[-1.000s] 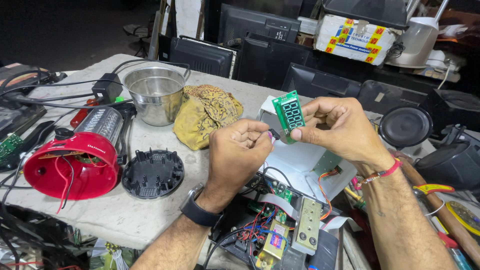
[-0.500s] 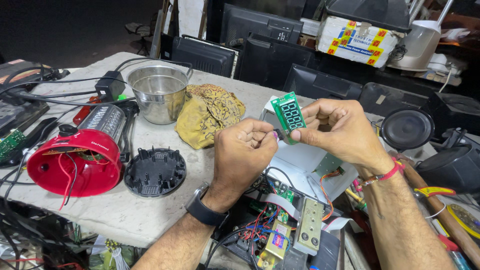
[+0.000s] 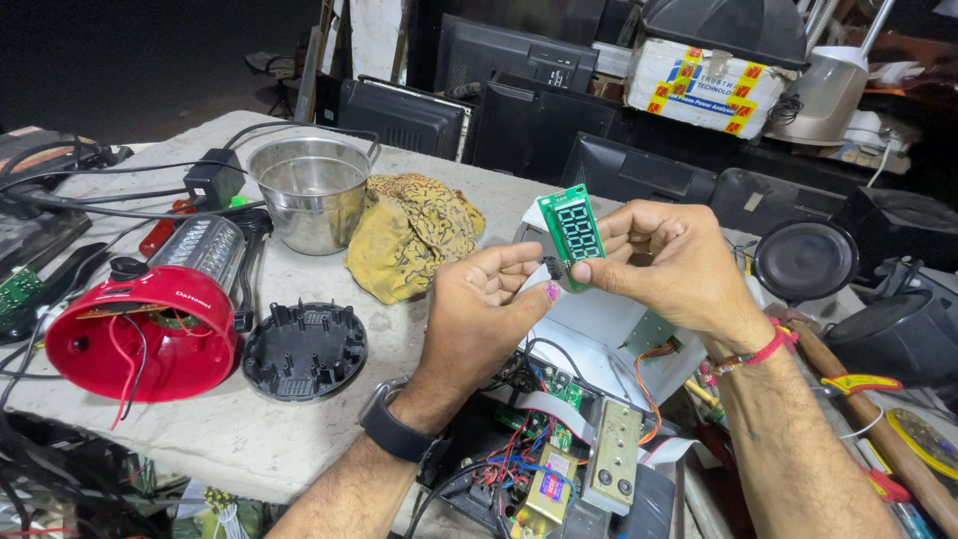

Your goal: The person disassembles a white digital display unit, removes the green circuit board, and manipulates internal wires and components. They then reinsert the circuit board into the housing and adjust the wiring.

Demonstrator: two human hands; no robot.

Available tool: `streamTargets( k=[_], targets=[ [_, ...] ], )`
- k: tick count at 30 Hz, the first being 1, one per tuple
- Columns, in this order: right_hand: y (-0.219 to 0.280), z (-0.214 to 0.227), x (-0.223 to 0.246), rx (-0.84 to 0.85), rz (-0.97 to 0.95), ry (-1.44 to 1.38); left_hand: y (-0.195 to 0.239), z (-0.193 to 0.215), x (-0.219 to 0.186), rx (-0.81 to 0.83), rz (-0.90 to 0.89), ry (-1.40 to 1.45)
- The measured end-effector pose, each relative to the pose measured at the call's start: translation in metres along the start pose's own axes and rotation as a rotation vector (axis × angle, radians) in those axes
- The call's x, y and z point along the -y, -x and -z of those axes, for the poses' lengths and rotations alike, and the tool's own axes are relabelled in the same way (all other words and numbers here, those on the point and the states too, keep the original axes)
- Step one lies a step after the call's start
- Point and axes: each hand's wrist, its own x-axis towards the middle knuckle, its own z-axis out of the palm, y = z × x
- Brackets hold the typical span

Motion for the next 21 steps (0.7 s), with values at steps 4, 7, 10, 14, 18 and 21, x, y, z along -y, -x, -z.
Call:
streamTargets(
  k=[4, 7, 10, 14, 18, 21],
  targets=[
    [0.001, -0.001, 0.0, 0.014, 0.001, 0.008, 0.002, -0.001, 0.002, -0.034, -0.013, -0.065],
    [0.001, -0.003, -0.002, 0.03, 0.023, 0.003, 0.002, -0.002, 0.003, -0.063, -0.049, -0.111],
    [0.001, -0.003, -0.003, 0.042, 0.036, -0.003, 0.002, -0.003, 0.002, -0.066, -0.069, -0.118],
    [0.001, 0.001, -0.006, 0.068, 0.043, -0.002, 0.003, -0.002, 0.001, -0.046, -0.045, -0.152],
    [0.0, 0.003, -0.009, 0.076, 0.047, -0.014, 0.003, -0.002, 0.001, -0.03, -0.044, -0.162],
    [0.001, 0.001, -0.011, 0.08, 0.052, 0.02, 0.001, -0.003, 0.006, -0.02, -0.013, -0.074]
  ],
)
